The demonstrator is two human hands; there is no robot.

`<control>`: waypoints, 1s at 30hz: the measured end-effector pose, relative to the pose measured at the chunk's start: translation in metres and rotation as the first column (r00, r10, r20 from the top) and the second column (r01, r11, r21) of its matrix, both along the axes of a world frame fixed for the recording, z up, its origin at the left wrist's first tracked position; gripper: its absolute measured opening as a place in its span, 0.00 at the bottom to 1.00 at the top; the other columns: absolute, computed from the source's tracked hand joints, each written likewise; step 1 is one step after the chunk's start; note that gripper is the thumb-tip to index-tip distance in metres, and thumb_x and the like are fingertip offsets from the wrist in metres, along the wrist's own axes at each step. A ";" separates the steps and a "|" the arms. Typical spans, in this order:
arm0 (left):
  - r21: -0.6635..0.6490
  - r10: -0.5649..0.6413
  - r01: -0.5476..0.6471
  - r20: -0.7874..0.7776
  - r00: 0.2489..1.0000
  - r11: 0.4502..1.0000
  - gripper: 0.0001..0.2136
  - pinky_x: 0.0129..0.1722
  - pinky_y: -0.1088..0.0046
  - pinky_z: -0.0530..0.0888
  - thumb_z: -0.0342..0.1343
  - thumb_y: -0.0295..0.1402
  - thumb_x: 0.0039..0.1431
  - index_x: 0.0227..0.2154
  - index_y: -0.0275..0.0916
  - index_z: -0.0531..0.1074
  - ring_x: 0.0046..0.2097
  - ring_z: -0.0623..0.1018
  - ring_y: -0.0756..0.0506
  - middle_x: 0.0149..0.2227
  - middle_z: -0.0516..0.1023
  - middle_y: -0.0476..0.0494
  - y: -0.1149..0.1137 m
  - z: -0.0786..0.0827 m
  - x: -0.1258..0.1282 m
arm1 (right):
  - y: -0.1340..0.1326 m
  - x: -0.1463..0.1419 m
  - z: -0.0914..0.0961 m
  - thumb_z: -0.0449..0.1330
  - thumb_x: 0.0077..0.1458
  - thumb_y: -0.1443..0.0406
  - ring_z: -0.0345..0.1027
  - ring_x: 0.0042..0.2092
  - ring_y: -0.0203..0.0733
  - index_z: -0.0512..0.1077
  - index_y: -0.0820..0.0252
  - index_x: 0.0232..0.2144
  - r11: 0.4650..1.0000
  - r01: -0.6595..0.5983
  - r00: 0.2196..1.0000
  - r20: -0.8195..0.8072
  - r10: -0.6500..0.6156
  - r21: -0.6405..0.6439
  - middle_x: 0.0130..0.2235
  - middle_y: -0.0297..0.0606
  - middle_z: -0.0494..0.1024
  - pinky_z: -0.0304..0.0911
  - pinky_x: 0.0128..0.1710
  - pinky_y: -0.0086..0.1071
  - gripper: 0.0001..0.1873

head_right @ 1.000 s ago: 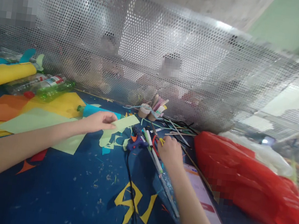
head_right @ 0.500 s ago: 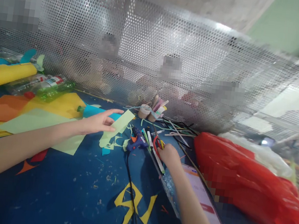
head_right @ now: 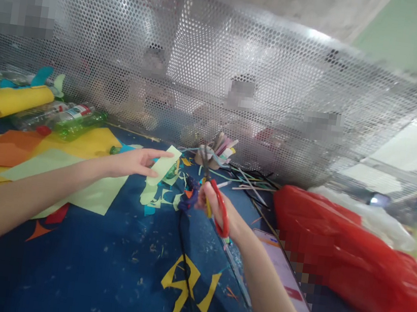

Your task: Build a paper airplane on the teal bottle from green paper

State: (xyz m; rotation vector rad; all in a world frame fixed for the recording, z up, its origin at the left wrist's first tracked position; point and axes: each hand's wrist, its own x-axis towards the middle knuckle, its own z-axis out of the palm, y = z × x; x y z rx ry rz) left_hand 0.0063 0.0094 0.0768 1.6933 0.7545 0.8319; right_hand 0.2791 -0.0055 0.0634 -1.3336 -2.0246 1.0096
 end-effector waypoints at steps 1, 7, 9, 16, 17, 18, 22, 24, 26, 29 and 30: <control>-0.013 -0.013 0.013 0.012 1.000 1.000 0.31 0.45 0.68 0.68 0.58 0.26 0.47 0.57 0.42 0.60 0.46 0.73 0.46 0.51 0.72 0.40 0.001 0.002 -0.003 | -0.007 -0.007 0.003 0.35 0.51 0.37 0.63 0.24 0.38 0.63 0.56 0.24 0.995 -0.045 0.998 -0.054 0.040 -0.092 0.21 0.33 0.66 0.64 0.28 0.33 0.34; -0.066 -0.078 0.082 0.057 0.995 0.994 0.39 0.45 0.67 0.69 0.61 0.23 0.43 0.60 0.44 0.54 0.46 0.74 0.46 0.51 0.72 0.39 0.005 0.011 -0.016 | -0.033 -0.027 0.011 0.40 0.52 0.38 0.56 0.20 0.35 0.62 0.56 0.21 0.975 -0.056 0.995 0.073 0.073 -0.214 0.18 0.31 0.62 0.59 0.22 0.31 0.31; -0.064 -0.086 0.088 0.037 0.996 0.994 0.40 0.45 0.68 0.69 0.61 0.22 0.42 0.60 0.43 0.52 0.46 0.74 0.46 0.51 0.72 0.39 0.005 0.013 -0.019 | -0.036 -0.028 0.013 0.41 0.51 0.38 0.56 0.20 0.35 0.63 0.56 0.21 0.965 -0.063 0.990 0.107 0.093 -0.253 0.18 0.32 0.62 0.59 0.22 0.31 0.31; -0.020 -0.182 0.181 -0.133 0.974 0.983 0.40 0.42 0.70 0.70 0.61 0.26 0.45 0.61 0.48 0.52 0.45 0.75 0.45 0.53 0.70 0.42 0.001 0.017 -0.026 | -0.038 -0.026 0.021 0.41 0.52 0.38 0.57 0.20 0.35 0.62 0.56 0.19 0.954 -0.117 0.977 0.138 0.160 -0.277 0.19 0.33 0.64 0.60 0.22 0.32 0.31; -0.025 -0.206 0.205 -0.144 0.968 0.978 0.40 0.42 0.70 0.70 0.61 0.27 0.45 0.61 0.49 0.51 0.45 0.75 0.45 0.53 0.70 0.42 0.002 0.016 -0.026 | -0.039 -0.026 0.020 0.41 0.52 0.39 0.58 0.20 0.35 0.62 0.56 0.19 0.953 -0.141 0.973 0.142 0.184 -0.270 0.19 0.33 0.64 0.60 0.23 0.32 0.31; -0.033 -0.230 0.228 -0.149 0.962 0.973 0.41 0.42 0.70 0.70 0.62 0.27 0.45 0.61 0.49 0.50 0.46 0.75 0.45 0.53 0.70 0.42 0.002 0.015 -0.026 | -0.039 -0.026 0.019 0.42 0.53 0.39 0.58 0.20 0.35 0.62 0.56 0.19 0.953 -0.159 0.969 0.144 0.200 -0.258 0.19 0.33 0.63 0.60 0.22 0.32 0.30; -0.067 -0.295 0.288 -0.148 0.944 0.955 0.42 0.43 0.70 0.70 0.62 0.28 0.45 0.62 0.49 0.47 0.47 0.74 0.44 0.53 0.70 0.41 0.003 0.012 -0.024 | -0.040 -0.027 0.014 0.45 0.53 0.41 0.58 0.21 0.35 0.63 0.56 0.22 0.963 -0.178 0.967 0.143 0.209 -0.202 0.20 0.33 0.63 0.60 0.21 0.31 0.27; -0.068 -0.311 0.304 -0.153 0.938 0.950 0.42 0.42 0.70 0.70 0.62 0.28 0.45 0.62 0.49 0.47 0.46 0.74 0.45 0.52 0.71 0.41 0.003 0.011 -0.023 | -0.041 -0.028 0.014 0.44 0.54 0.42 0.58 0.21 0.35 0.63 0.56 0.22 0.963 -0.190 0.963 0.156 0.221 -0.190 0.21 0.32 0.62 0.60 0.21 0.30 0.27; -0.046 -0.329 0.326 -0.160 0.931 0.944 0.42 0.39 0.71 0.70 0.62 0.28 0.45 0.62 0.48 0.47 0.42 0.75 0.46 0.49 0.73 0.42 0.002 0.012 -0.022 | -0.042 -0.029 0.015 0.42 0.55 0.42 0.58 0.22 0.35 0.61 0.57 0.22 0.958 -0.212 0.953 0.177 0.247 -0.193 0.21 0.32 0.62 0.61 0.22 0.30 0.27; 0.007 -0.345 0.350 -0.162 0.925 0.937 0.43 0.34 0.74 0.70 0.62 0.28 0.45 0.63 0.42 0.46 0.36 0.74 0.48 0.41 0.76 0.43 0.001 0.014 -0.022 | -0.044 -0.031 0.017 0.40 0.57 0.43 0.58 0.22 0.34 0.60 0.58 0.23 0.958 -0.218 0.940 0.222 0.257 -0.187 0.22 0.32 0.62 0.62 0.23 0.30 0.28; 0.015 -0.345 0.352 -0.169 0.923 0.936 0.43 0.33 0.75 0.69 0.63 0.28 0.45 0.63 0.40 0.46 0.34 0.74 0.49 0.38 0.76 0.44 0.001 0.014 -0.021 | -0.045 -0.031 0.017 0.39 0.57 0.43 0.58 0.22 0.34 0.59 0.58 0.23 0.959 -0.215 0.937 0.239 0.256 -0.183 0.22 0.32 0.62 0.62 0.23 0.29 0.28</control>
